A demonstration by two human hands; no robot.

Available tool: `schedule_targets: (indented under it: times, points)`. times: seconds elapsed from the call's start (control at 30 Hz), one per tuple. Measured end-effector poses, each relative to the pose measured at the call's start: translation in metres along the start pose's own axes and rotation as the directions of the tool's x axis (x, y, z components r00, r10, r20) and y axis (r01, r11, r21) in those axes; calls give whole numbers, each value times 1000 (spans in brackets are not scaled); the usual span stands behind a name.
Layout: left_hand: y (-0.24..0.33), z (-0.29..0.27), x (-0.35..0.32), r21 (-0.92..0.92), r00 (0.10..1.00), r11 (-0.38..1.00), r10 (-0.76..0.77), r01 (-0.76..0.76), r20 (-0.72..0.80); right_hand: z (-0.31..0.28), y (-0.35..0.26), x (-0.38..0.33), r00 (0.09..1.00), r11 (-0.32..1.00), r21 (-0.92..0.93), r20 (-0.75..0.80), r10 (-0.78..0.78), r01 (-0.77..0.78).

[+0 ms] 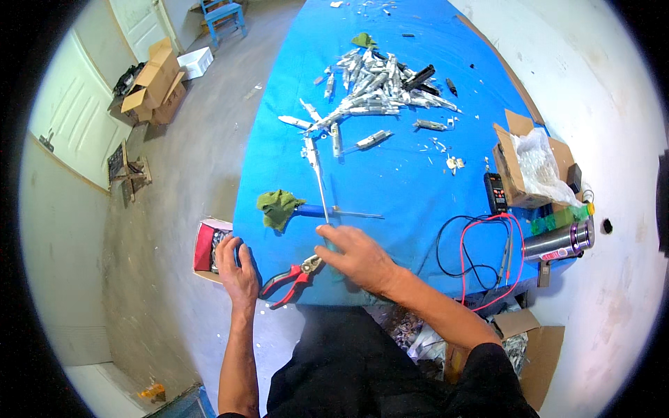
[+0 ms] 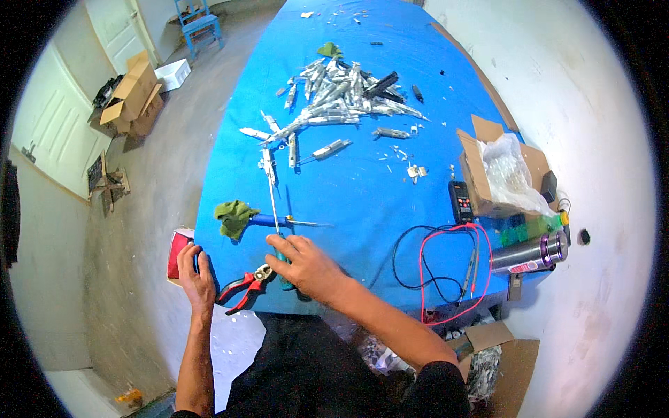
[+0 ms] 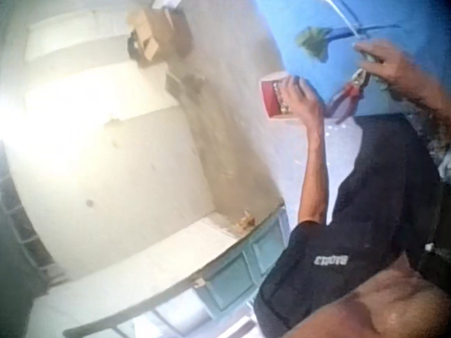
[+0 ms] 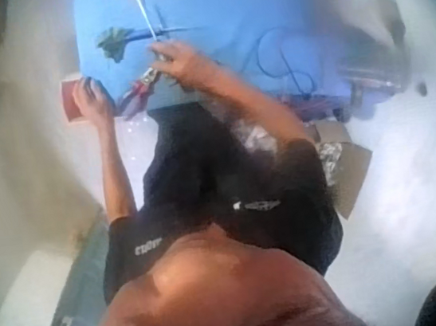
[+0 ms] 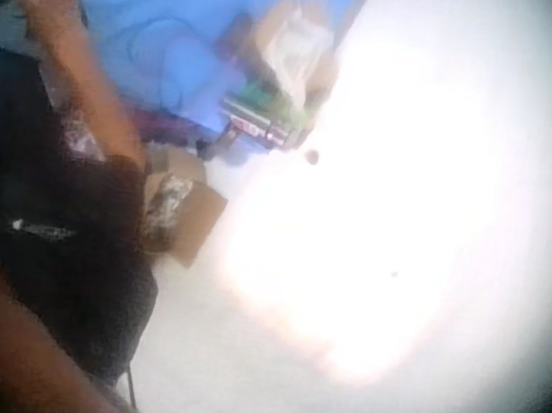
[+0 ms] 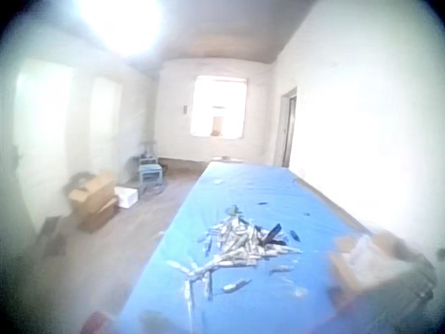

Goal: The person assembles small metal cylindrical components at a table using a screwdriver and pliers. They pick up a metal housing, insert a small white part, and use a screwdriver to tighten a screw, occasionally using pliers to hold or adjust the pieces.

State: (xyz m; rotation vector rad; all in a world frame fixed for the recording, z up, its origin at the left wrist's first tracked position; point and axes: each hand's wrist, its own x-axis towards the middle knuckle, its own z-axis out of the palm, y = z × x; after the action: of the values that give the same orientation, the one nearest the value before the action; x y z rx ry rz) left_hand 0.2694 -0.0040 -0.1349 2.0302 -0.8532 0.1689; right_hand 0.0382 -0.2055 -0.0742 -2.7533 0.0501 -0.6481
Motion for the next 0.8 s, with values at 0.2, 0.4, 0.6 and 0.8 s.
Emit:
schedule_targets:
  times: [0.2, 0.4, 0.6, 0.8]
  points:
    - [4, -4, 1, -20, 999, 999, -39, 39, 7, 6, 8, 8, 994, 1000, 1, 111, -21, 21]
    - [7, -1, 2, -36, 998, 997, -64, 63, -1, -22, 41, 18, 996, 993, -71, 5, 90, -89]
    - [5, 0, 9, -19, 999, 999, -50, 50, -9, -40, 162, 62, 934, 919, -257, -274, 228, -300]
    - [-11, -1, -1, -49, 1000, 999, 16, -15, 18, -25, 224, 68, 965, 936, -238, -104, 241, -259]
